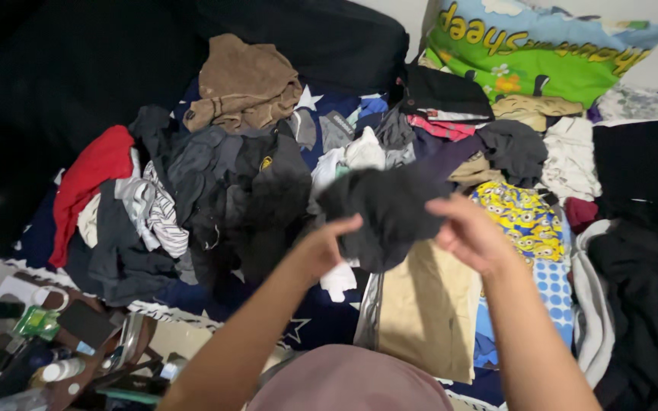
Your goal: The person folds shirts and items of clothing on a bed by laying them flat, folding the sleeves and sides, and stacking them one at a time.
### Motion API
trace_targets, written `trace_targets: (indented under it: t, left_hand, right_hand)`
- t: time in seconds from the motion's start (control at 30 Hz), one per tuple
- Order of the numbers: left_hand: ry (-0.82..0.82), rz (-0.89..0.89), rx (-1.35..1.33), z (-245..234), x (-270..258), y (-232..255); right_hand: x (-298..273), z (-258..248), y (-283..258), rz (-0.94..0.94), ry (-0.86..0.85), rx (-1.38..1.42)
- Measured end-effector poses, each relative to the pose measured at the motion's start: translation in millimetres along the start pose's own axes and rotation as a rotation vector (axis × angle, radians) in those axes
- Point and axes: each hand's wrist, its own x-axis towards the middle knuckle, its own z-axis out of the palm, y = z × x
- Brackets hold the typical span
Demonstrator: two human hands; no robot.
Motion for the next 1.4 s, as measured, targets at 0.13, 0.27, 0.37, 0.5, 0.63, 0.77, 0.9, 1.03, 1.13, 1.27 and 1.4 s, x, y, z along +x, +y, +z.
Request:
trace_targets:
  t: [0.13,0.27,0.37,0.5,0.63,0.77,0.9,1.03,1.13,1.27,1.4]
  left_hand:
    - [0.336,-0.058,0.143,-58,-1,21]
    - [0.541,0.243,0.244,-82,-69,107]
    - [0.63,0.324,0.226,-66,-83,139]
    - [0.558,0.675,0.265,-26,-110,169]
    - [0.432,0.731,0.185,37,-114,152]
    - [0.071,0.665,0.148,104,-86,86]
    - [0.07,0.842,1.115,178,-40,14]
    - [-0.4,0.49,0.801,219,-60,-9]
    - [-0.298,0.735,1.295,234,-60,10]
    - [0.034,1.291,2.25,224,-49,46]
    - [0.113,1.369,2.676,201,-29,65]
  right_hand:
    - [14,-23,-17,-0.041,0.36,-0.33]
    - [-12,-118,-53,-0.039,0.44,-0.215]
    - [-23,-157,-55,0.041,0.394,-0.191]
    - [-37,-177,-67,0.027,0.593,-0.339]
    - [-32,-184,-70,-0.252,0.646,-0.41]
    - [-10,-139,-41,-0.522,0.889,-0.436]
    - [-19,-25,18,-0.8,0.299,-0.987]
    - [-39,57,48,-0.7,0.257,-0.636]
    - [-30,42,28,-0.783,0.609,-0.735]
    - [-33,-10,-15,-0.85,0.783,-0.82]
    - [-49,-58,-60,-0.785,0.711,-1.118]
